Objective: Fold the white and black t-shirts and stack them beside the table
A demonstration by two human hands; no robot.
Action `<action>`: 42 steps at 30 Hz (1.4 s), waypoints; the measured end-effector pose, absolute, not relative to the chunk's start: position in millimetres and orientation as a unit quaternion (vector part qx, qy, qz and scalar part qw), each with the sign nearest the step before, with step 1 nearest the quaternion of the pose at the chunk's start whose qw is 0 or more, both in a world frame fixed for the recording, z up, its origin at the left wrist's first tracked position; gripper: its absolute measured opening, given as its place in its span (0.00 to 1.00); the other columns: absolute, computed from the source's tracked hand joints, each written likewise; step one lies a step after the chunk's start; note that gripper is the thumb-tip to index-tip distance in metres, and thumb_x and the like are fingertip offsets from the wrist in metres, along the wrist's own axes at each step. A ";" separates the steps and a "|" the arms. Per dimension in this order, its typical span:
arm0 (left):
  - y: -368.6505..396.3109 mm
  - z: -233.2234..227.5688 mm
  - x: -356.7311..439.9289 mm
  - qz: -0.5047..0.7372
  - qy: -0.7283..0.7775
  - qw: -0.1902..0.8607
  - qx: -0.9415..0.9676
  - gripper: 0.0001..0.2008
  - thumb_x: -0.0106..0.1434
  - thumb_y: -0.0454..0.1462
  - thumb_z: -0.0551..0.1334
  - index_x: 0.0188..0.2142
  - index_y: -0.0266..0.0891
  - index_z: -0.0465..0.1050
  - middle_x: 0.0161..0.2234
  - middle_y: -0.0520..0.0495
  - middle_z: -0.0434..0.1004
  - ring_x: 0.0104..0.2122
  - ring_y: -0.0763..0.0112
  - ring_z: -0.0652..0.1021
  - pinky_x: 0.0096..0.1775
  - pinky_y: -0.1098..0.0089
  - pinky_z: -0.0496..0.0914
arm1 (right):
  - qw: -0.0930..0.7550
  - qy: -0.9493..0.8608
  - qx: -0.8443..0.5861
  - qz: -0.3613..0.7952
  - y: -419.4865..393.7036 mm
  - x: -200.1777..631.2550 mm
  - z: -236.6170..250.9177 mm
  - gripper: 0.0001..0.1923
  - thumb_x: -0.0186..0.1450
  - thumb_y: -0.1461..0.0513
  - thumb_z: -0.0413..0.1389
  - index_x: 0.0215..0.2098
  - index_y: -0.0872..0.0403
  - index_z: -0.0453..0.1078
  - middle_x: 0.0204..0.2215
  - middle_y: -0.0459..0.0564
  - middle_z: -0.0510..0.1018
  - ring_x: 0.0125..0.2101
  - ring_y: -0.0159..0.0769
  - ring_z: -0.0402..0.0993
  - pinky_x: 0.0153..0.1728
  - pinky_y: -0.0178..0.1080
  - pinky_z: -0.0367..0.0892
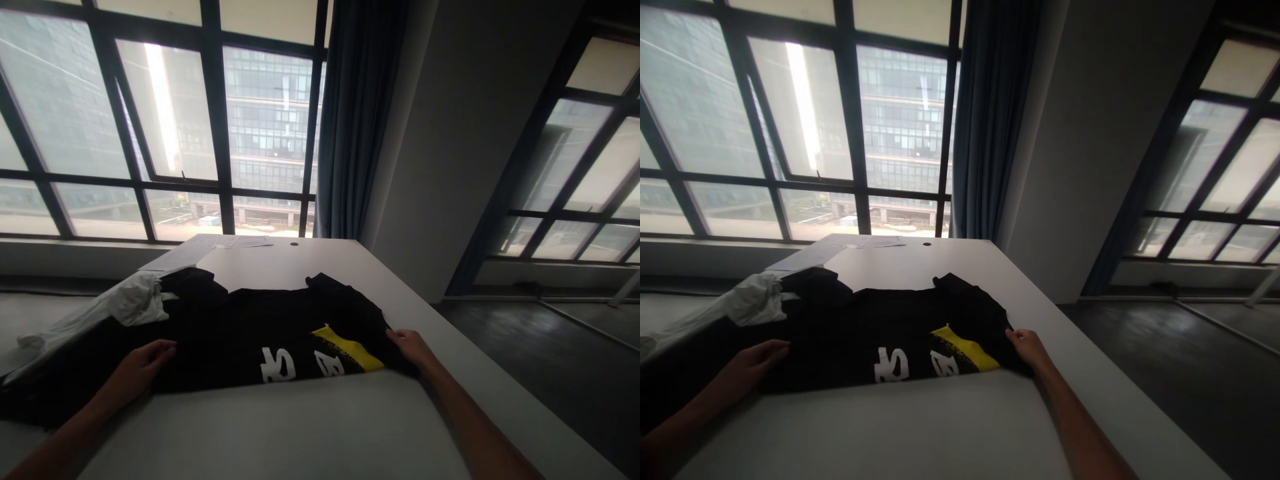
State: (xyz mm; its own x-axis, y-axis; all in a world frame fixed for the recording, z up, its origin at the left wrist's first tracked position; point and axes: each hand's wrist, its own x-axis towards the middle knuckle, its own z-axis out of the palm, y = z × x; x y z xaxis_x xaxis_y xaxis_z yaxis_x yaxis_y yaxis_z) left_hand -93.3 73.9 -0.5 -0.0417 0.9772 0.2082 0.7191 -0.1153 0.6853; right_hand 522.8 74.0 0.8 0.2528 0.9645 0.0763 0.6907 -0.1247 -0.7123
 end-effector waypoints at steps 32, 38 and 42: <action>65.7 -7.4 -98.1 0.235 0.632 0.200 0.711 0.28 0.51 0.51 0.61 0.48 0.39 0.76 0.37 0.44 0.81 0.38 0.56 0.80 0.42 0.64 0.73 | 0.244 -0.647 -0.719 0.069 44.3 528.1 -1.4 0.15 0.59 0.57 0.50 0.41 0.52 0.72 0.34 0.52 0.80 0.36 0.44 0.77 0.41 0.43 0.68; 52.7 -7.4 -103.8 0.149 0.663 0.229 0.697 0.37 0.45 0.45 0.64 0.56 0.39 0.70 0.35 0.47 0.79 0.34 0.59 0.80 0.37 0.66 0.73 | 0.109 -0.662 -0.737 0.078 30.5 536.7 3.7 0.20 0.55 0.67 0.52 0.45 0.50 0.72 0.32 0.49 0.80 0.35 0.40 0.77 0.37 0.37 0.66; 55.0 -3.1 -94.4 0.152 0.684 0.178 0.691 0.37 0.52 0.55 0.59 0.57 0.38 0.68 0.38 0.45 0.80 0.37 0.56 0.80 0.38 0.64 0.73 | 0.089 -0.660 -0.745 0.047 33.2 531.8 7.6 0.24 0.54 0.68 0.52 0.48 0.48 0.73 0.42 0.52 0.80 0.41 0.43 0.77 0.38 0.38 0.67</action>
State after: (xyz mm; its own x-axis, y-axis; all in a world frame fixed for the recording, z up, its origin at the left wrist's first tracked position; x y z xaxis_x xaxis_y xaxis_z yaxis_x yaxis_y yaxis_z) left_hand -94.4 55.0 -3.1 0.0176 0.9993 -0.0342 0.8910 -0.0001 0.4540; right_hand 531.8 33.2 7.6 0.1253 0.9910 0.0473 0.9741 -0.1138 -0.1954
